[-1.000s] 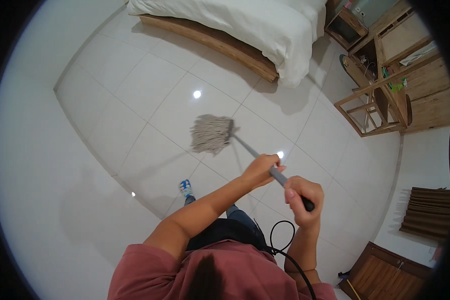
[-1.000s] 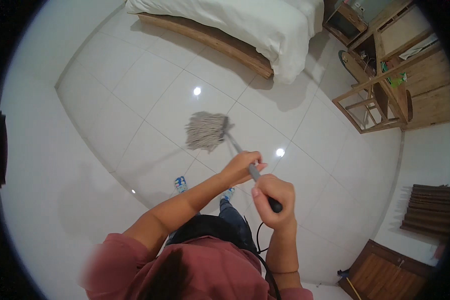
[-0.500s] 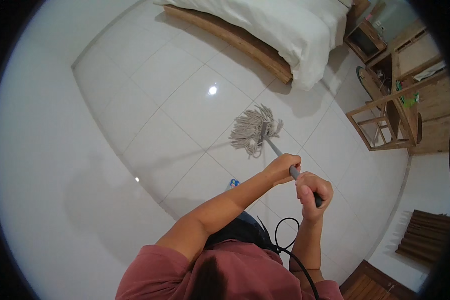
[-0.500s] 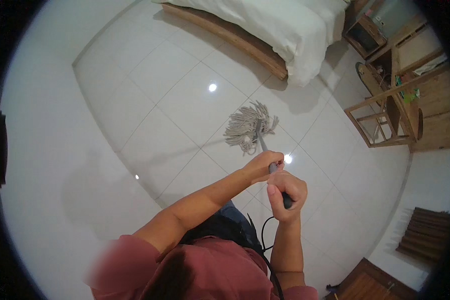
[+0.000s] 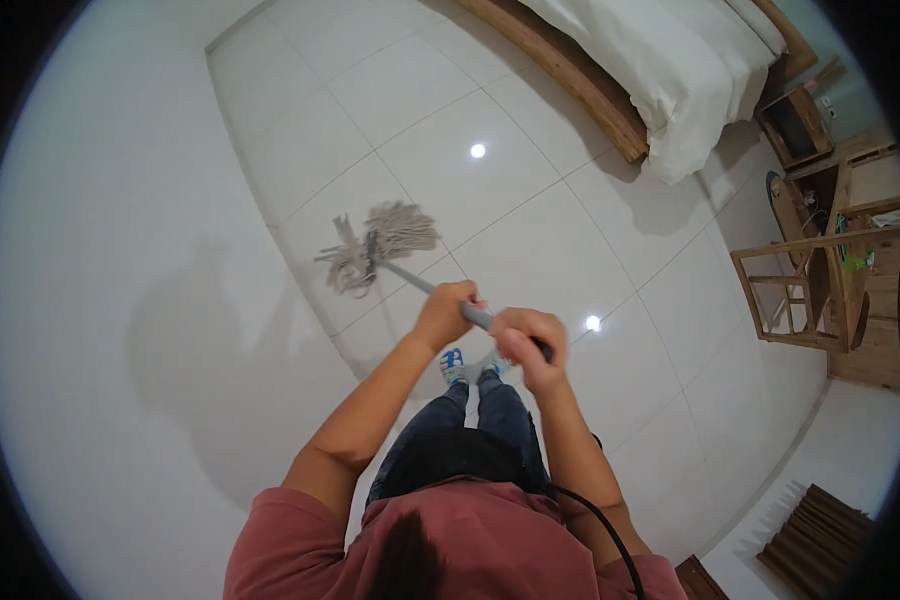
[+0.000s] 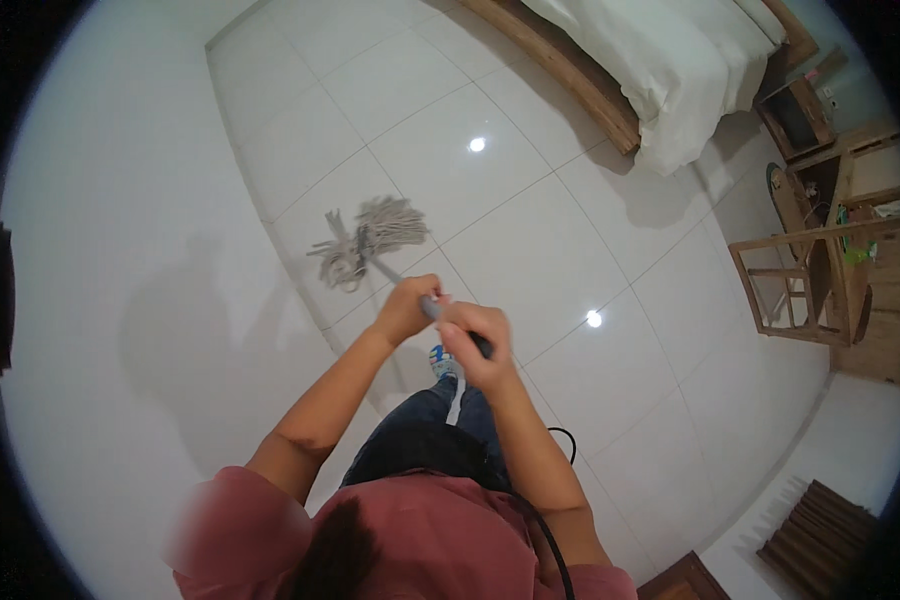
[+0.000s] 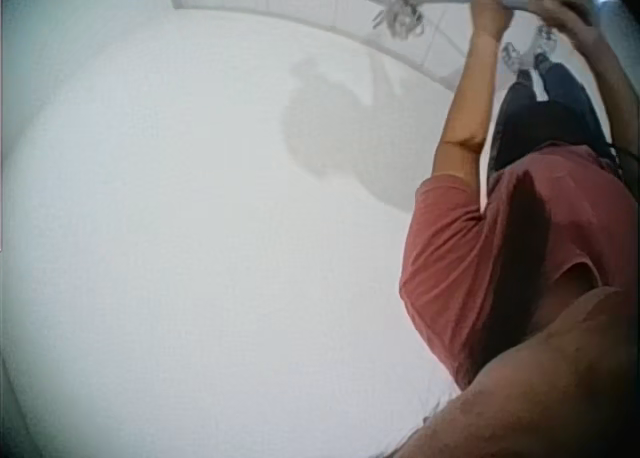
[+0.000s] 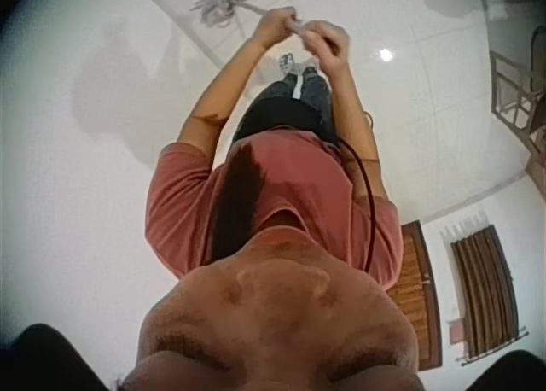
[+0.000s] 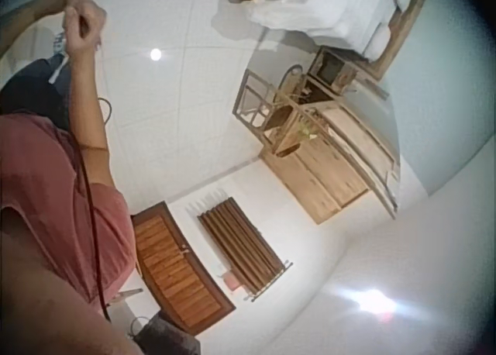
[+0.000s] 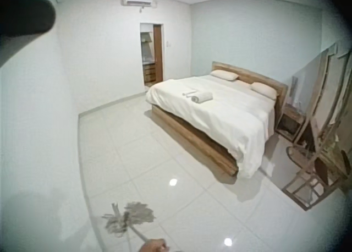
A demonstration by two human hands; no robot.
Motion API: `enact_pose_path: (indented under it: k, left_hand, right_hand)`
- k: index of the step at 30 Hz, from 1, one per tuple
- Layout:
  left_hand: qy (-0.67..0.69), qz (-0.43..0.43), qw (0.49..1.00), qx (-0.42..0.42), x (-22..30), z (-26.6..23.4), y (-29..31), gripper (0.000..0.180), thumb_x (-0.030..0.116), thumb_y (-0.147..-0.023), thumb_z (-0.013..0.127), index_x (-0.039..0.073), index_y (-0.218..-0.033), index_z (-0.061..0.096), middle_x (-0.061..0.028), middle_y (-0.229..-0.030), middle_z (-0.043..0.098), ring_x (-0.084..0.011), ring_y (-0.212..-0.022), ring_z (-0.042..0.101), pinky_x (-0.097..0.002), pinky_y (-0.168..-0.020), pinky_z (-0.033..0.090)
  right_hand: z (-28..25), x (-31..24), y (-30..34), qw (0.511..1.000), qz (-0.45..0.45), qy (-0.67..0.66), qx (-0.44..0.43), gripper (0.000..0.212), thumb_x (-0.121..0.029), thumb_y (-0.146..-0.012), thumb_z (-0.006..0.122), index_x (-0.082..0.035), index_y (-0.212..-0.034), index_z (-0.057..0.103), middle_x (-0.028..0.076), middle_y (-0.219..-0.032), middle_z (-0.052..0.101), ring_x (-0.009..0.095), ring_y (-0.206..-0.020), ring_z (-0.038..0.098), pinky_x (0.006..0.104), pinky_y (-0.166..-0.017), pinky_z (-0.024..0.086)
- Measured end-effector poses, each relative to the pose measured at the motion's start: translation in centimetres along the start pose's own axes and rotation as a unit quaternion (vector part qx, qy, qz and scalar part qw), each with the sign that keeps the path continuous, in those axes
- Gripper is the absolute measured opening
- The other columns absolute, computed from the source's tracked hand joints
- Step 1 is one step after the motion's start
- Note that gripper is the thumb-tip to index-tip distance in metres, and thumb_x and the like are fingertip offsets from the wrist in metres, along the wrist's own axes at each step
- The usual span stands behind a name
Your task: The person mops a white tiled floor in a bedroom using a string mop. They move the mop back and forth across the floor, navigating around a bed, a wooden desk, and a chair. The person systematically covers the open floor area, including the space under the desk and near the bed frame.
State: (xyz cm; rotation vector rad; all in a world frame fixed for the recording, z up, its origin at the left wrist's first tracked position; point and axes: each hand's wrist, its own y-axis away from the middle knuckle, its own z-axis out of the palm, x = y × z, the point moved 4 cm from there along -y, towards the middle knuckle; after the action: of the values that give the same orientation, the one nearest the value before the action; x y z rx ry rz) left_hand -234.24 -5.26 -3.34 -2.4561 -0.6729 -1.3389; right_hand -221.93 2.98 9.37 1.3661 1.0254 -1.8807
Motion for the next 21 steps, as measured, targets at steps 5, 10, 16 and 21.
enact_pose_path:
  k: [5,10,16,21]
  left_hand:
    - [-0.062,-0.113,0.992,0.018,-3.1,-2.1,3.8,0.017,0.013,-0.073,0.071,0.005,-0.076,0.056,-0.0165,-0.067,0.061,-0.0348,-0.066,0.061,-0.0391,-0.058,0.046]
    - [-0.043,-0.103,0.993,0.049,0.3,2.3,5.7,0.019,0.016,-0.076,0.07,0.004,-0.075,0.055,-0.0181,-0.068,0.061,-0.0359,-0.067,0.061,-0.0403,-0.058,0.046]
    - [0.011,-0.03,0.999,0.004,11.8,13.5,4.2,0.021,0.019,-0.08,0.067,0.003,-0.075,0.055,-0.0206,-0.066,0.059,-0.0392,-0.064,0.058,-0.0412,-0.056,0.045]
    - [0.161,0.125,0.979,-0.018,21.7,24.0,2.3,0.017,0.015,-0.084,0.062,0.003,-0.075,0.054,-0.0189,-0.061,0.054,-0.038,-0.055,0.051,-0.0409,-0.052,0.04]
  right_hand:
    - [2.3,3.0,-0.5,0.992,0.078,-0.045,-0.084,0.028,-0.01,-0.087,0.05,-0.002,-0.06,0.047,0.005,-0.055,0.051,0.009,-0.048,0.043,0.0238,-0.046,0.034]
    - [-1.1,-0.4,1.3,0.987,0.098,-0.013,-0.125,0.03,-0.011,-0.087,0.051,-0.003,-0.058,0.046,0.006,-0.054,0.051,0.009,-0.047,0.043,0.0246,-0.045,0.034]
    - [-12.6,-8.9,7.7,0.992,0.085,0.055,-0.081,0.024,-0.01,-0.084,0.055,-0.001,-0.062,0.051,0.004,-0.056,0.051,0.011,-0.049,0.046,0.0265,-0.047,0.034]
    - [-21.8,-16.8,13.4,0.988,0.004,0.152,-0.03,0.016,-0.005,-0.078,0.054,0.001,-0.062,0.052,0.007,-0.056,0.051,0.014,-0.048,0.047,0.0272,-0.046,0.035]
